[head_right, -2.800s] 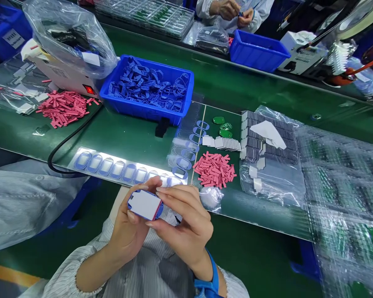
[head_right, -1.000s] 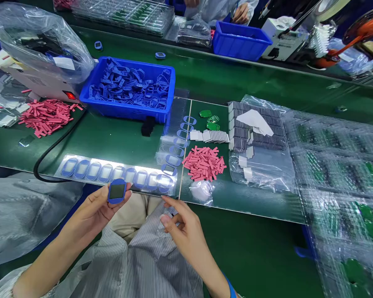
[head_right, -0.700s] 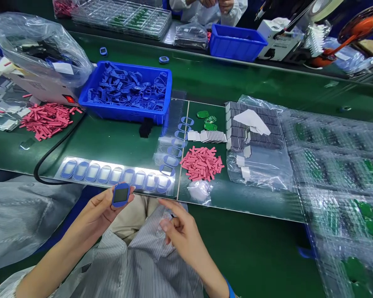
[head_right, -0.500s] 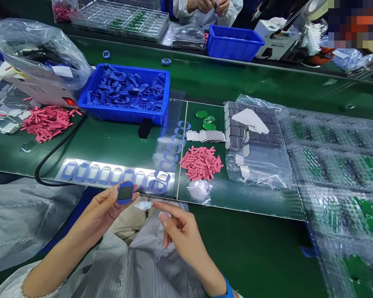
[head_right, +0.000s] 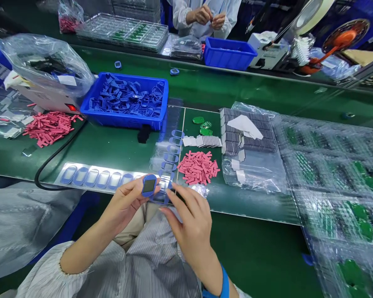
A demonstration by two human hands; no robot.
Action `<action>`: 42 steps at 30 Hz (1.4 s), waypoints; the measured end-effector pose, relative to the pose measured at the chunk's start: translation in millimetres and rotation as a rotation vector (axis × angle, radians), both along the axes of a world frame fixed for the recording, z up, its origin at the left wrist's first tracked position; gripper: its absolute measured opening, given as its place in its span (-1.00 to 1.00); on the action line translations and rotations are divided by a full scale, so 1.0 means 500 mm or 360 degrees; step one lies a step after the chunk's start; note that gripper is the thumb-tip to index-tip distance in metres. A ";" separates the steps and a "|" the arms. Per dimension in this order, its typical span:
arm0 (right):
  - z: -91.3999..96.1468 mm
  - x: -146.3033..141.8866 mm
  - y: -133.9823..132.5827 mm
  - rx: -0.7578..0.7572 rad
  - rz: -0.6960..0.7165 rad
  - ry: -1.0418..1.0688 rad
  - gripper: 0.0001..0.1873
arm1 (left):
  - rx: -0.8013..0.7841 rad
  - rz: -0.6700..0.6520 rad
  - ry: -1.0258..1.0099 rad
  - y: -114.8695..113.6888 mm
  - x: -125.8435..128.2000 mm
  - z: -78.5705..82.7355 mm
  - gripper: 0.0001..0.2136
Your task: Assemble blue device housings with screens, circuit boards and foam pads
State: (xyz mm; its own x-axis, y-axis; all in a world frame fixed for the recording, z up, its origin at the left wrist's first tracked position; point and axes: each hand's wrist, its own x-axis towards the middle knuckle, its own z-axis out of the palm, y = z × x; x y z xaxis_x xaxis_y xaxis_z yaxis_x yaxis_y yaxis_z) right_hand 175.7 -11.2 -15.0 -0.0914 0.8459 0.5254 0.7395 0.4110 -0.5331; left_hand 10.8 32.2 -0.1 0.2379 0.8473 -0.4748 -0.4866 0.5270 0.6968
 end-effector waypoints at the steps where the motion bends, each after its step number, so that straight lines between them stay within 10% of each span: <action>1: 0.000 -0.002 0.011 0.0019 0.0030 -0.0095 -0.75 | 0.0005 -0.0004 -0.0028 0.005 0.004 0.002 -0.69; 17: 0.004 -0.010 0.068 -0.0135 0.0142 -0.0382 -0.71 | 0.0073 -0.0015 0.0053 0.058 0.016 0.013 -0.66; 29: -0.028 -0.021 0.077 0.0261 0.0269 -0.0472 -0.67 | 0.0067 0.0052 0.0103 0.080 -0.011 -0.010 -0.71; 37: -0.044 -0.029 0.030 0.0093 0.0535 0.0677 -0.63 | 0.0225 0.0133 0.0270 0.104 -0.010 -0.014 -0.67; 42: -0.062 -0.081 -0.021 -0.0465 0.0556 0.1309 -0.58 | 0.0184 0.0256 0.0221 0.021 -0.099 -0.014 -0.70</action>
